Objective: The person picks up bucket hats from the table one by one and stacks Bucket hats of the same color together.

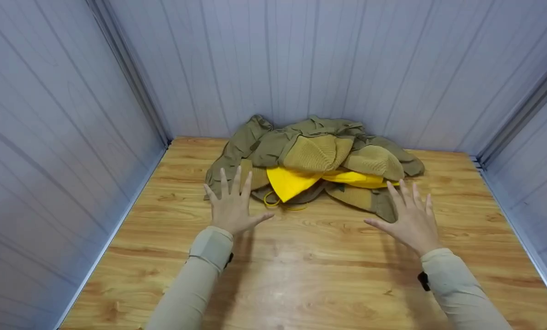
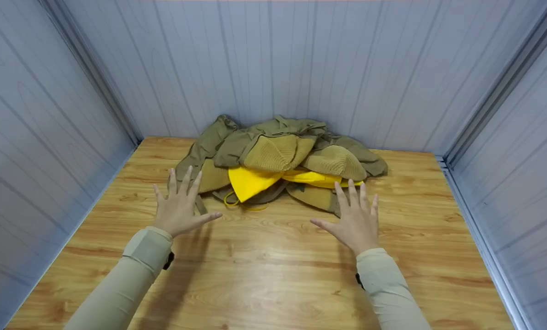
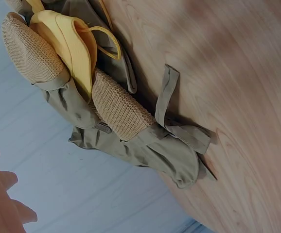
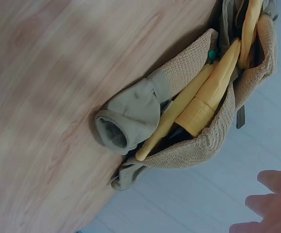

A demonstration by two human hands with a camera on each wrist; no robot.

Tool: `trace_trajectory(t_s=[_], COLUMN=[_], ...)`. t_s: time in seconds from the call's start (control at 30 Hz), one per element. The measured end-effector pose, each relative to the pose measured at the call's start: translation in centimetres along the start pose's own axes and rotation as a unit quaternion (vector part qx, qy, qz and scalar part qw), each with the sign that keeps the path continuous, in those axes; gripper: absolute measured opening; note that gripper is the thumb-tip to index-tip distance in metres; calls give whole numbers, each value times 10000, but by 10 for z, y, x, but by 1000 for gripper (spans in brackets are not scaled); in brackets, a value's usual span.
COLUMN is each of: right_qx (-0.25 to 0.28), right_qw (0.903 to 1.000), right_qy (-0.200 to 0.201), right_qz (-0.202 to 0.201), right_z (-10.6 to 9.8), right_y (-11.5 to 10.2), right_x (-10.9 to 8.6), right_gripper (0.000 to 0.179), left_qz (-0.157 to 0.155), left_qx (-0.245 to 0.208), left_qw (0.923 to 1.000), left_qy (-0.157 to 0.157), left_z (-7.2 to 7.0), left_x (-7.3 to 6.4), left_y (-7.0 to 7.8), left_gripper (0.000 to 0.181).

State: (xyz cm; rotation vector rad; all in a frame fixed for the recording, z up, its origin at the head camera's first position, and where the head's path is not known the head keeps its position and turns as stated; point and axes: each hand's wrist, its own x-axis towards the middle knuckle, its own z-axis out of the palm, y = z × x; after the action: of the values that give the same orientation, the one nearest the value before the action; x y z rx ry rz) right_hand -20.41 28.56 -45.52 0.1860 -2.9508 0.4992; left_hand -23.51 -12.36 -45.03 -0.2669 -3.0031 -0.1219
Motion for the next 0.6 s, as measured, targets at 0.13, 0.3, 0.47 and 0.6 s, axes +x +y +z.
trace_trajectory(t_s=[0.13, 0.3, 0.47, 0.6], right_qx=[92, 517, 1158, 2204], right_qw=[9997, 9969, 9890, 9698], right_qy=[-210, -596, -920, -994], right_qz=[-37, -47, 73, 332], right_z=[1, 5, 13, 28], right_y=[-9, -23, -36, -44], right_x=[12, 33, 56, 73], right_gripper=[108, 102, 97, 87], left_qz=[-57, -110, -152, -255], left_qx=[-90, -670, -1270, -1904], left_qw=[9999, 9974, 9918, 9811], left_qy=[-121, -222, -55, 240], left_z=[0, 0, 7, 15], left_x=[2, 1, -2, -10], left_y=[3, 11, 22, 29], left_gripper=[117, 114, 108, 101])
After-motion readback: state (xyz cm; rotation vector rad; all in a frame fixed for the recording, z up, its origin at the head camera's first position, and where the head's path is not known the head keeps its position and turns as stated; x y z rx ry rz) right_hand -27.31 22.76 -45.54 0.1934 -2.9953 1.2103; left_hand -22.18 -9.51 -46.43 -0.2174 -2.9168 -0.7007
